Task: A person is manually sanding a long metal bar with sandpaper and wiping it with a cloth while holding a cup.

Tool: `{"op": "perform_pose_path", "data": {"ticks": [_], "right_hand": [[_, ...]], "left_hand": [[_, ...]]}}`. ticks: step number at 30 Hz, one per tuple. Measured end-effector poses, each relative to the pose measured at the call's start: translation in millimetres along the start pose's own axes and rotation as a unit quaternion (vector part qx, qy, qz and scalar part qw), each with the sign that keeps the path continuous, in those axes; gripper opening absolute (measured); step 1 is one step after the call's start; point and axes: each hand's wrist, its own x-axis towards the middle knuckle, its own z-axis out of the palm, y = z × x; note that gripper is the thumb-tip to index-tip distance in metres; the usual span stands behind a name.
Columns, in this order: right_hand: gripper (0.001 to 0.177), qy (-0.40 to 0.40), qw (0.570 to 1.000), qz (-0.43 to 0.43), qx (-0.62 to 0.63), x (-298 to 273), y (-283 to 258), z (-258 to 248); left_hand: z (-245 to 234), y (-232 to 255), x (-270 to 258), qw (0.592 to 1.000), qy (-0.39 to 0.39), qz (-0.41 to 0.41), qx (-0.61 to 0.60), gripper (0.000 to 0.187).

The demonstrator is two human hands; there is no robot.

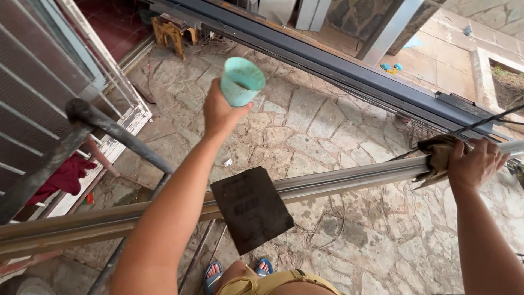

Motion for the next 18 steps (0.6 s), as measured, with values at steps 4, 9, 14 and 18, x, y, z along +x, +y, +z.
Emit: {"op": "perform_pose_path", "data": {"ticks": [4, 9, 14, 18], "right_hand": [[0.035, 0.054, 0.991, -0.070, 0.095, -20.2, -142.7, -83.7], [0.089, -0.437, 0.746, -0.406, -0.296, -86.7, -338.5, -208.6], [0.075, -0.168, 0.767, -0.503, 0.362, -168.8, -386.3, -278.3], [0.050, -0.208, 0.789, -0.513, 0.266, -183.0, -386.0, -280.8]], "left_hand": [[7.0, 3.0, -3.7, 1.000, 0.001, -0.004, -0.003, 0.082], [23.2, -6.8, -6.5, 0.999, -0.009, 0.028, -0.035, 0.086], [19.5, 6.4, -16.8, 0.998, -0.020, 0.015, -0.053, 0.080], [24.2, 12.0, -19.2, 0.998, -0.031, -0.014, -0.057, 0.080]]}}
